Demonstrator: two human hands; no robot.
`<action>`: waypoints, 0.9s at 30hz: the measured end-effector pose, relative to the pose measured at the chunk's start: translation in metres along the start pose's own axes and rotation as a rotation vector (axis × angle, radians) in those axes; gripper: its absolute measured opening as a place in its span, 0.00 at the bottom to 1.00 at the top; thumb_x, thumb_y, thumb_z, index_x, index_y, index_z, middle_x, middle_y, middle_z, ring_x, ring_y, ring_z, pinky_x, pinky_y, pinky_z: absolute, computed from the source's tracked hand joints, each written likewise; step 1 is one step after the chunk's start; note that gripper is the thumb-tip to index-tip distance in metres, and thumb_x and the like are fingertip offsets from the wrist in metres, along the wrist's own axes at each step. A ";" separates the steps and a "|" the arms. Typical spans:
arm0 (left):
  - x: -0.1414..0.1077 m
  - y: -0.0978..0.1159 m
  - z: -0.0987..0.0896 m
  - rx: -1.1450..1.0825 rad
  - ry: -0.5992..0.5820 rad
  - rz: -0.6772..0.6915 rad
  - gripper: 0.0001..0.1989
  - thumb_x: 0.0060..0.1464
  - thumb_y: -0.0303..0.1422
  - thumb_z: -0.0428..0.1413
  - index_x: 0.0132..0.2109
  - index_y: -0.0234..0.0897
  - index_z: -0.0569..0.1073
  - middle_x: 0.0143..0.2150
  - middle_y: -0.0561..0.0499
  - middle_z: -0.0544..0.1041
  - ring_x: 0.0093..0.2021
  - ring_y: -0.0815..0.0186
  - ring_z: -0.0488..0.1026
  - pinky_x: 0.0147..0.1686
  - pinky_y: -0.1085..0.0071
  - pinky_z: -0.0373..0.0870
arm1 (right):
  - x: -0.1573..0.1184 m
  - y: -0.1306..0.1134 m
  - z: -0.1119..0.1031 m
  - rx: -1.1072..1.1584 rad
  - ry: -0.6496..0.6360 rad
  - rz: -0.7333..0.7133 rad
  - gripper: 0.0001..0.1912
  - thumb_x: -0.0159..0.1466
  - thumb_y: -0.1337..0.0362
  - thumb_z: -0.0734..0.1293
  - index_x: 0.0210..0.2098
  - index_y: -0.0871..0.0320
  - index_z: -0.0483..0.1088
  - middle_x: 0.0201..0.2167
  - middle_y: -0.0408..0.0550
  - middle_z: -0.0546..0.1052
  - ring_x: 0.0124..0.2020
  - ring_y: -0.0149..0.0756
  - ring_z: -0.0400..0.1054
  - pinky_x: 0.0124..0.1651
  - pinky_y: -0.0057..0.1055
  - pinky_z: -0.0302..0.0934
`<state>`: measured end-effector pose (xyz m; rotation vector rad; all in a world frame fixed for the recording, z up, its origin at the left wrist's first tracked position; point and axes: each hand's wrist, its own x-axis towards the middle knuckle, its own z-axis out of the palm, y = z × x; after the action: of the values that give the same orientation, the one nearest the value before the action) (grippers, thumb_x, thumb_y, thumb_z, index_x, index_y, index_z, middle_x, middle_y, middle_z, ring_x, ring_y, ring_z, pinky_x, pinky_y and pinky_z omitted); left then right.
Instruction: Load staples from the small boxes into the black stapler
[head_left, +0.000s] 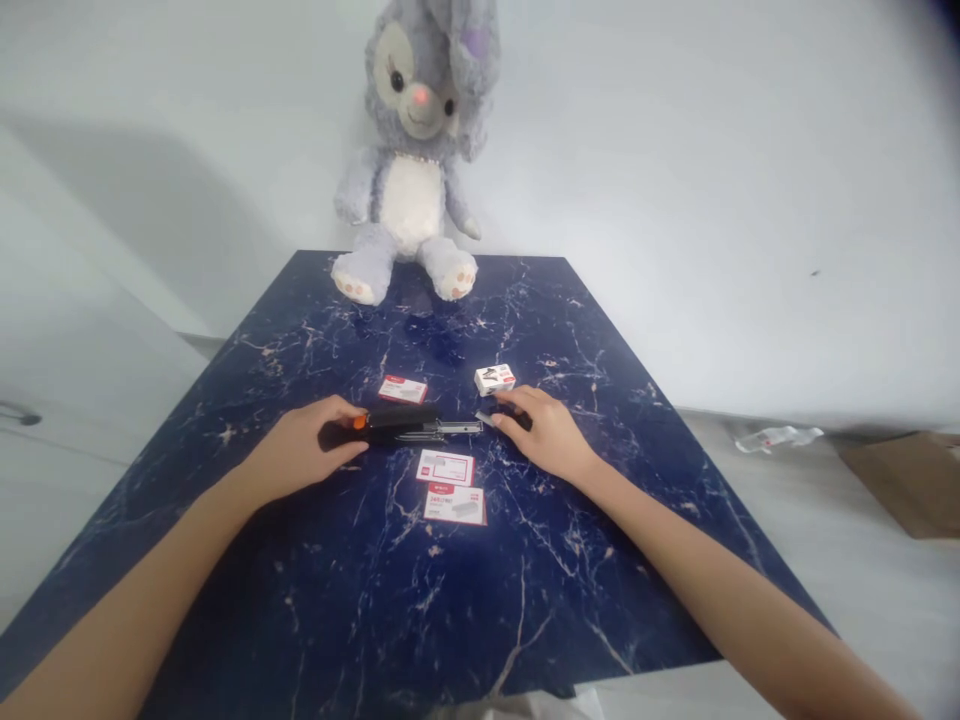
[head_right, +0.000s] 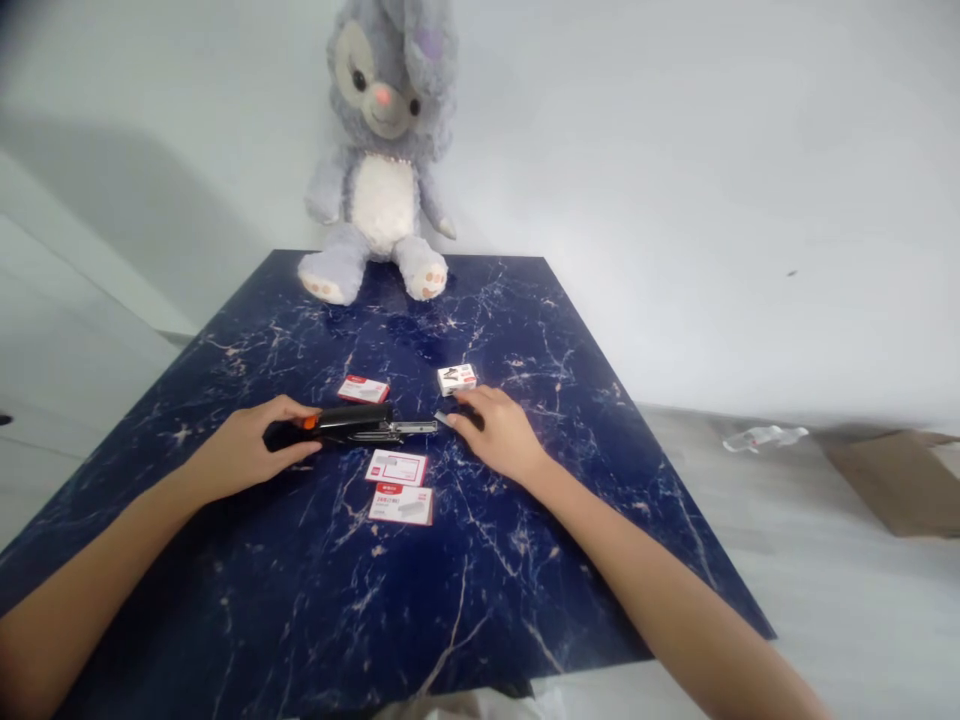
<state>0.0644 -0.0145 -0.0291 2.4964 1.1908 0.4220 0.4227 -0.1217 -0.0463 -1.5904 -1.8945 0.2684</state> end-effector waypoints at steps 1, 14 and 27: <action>0.000 0.000 -0.001 -0.007 0.005 0.007 0.18 0.55 0.44 0.62 0.50 0.44 0.74 0.47 0.50 0.81 0.47 0.55 0.79 0.49 0.61 0.74 | 0.002 -0.003 0.005 -0.035 0.000 -0.021 0.15 0.69 0.57 0.66 0.53 0.56 0.74 0.50 0.53 0.78 0.49 0.45 0.71 0.55 0.44 0.65; 0.000 0.015 0.016 -0.093 0.019 0.001 0.22 0.58 0.48 0.60 0.55 0.45 0.74 0.52 0.49 0.79 0.51 0.55 0.77 0.54 0.60 0.69 | -0.002 -0.007 -0.004 0.784 0.033 0.379 0.16 0.59 0.54 0.75 0.31 0.55 0.66 0.30 0.43 0.79 0.32 0.36 0.75 0.37 0.33 0.67; -0.001 0.026 0.024 -0.109 0.026 -0.019 0.22 0.57 0.47 0.61 0.56 0.46 0.74 0.52 0.50 0.80 0.50 0.56 0.77 0.53 0.62 0.70 | -0.008 -0.012 -0.010 0.571 0.013 0.324 0.09 0.59 0.57 0.76 0.37 0.53 0.79 0.39 0.46 0.83 0.39 0.39 0.78 0.49 0.40 0.70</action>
<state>0.0914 -0.0344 -0.0393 2.3916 1.1682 0.5023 0.4189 -0.1343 -0.0345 -1.4716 -1.3663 0.8519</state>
